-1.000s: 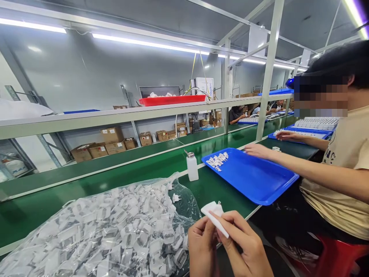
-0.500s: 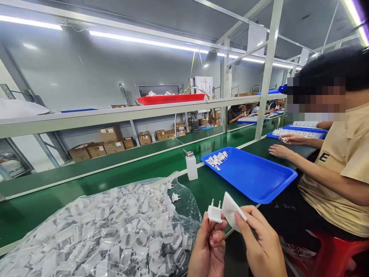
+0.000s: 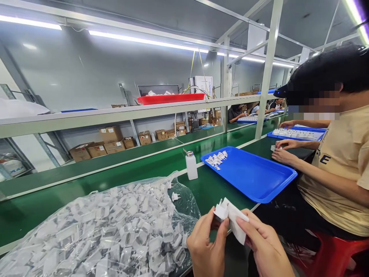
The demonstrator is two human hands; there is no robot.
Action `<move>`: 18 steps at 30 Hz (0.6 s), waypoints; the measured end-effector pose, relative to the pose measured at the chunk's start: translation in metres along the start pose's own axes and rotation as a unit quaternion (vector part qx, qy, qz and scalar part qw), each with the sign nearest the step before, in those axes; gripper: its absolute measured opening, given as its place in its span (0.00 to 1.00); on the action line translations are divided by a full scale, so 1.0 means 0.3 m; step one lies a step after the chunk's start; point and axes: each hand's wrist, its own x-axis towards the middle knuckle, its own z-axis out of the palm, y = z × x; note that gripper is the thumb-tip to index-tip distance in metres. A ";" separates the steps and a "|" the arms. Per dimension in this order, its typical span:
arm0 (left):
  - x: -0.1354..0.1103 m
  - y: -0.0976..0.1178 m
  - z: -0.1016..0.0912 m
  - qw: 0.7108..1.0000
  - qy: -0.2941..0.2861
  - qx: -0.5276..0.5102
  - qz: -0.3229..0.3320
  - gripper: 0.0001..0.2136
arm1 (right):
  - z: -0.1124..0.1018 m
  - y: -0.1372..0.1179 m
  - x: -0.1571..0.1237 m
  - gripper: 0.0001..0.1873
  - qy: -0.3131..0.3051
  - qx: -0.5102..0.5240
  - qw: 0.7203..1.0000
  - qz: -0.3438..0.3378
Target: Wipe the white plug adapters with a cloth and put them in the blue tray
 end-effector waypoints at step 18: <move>0.006 0.047 -0.027 0.990 -0.085 -0.073 -0.091 0.11 | 0.030 0.002 0.006 0.11 0.031 0.067 0.989 -0.127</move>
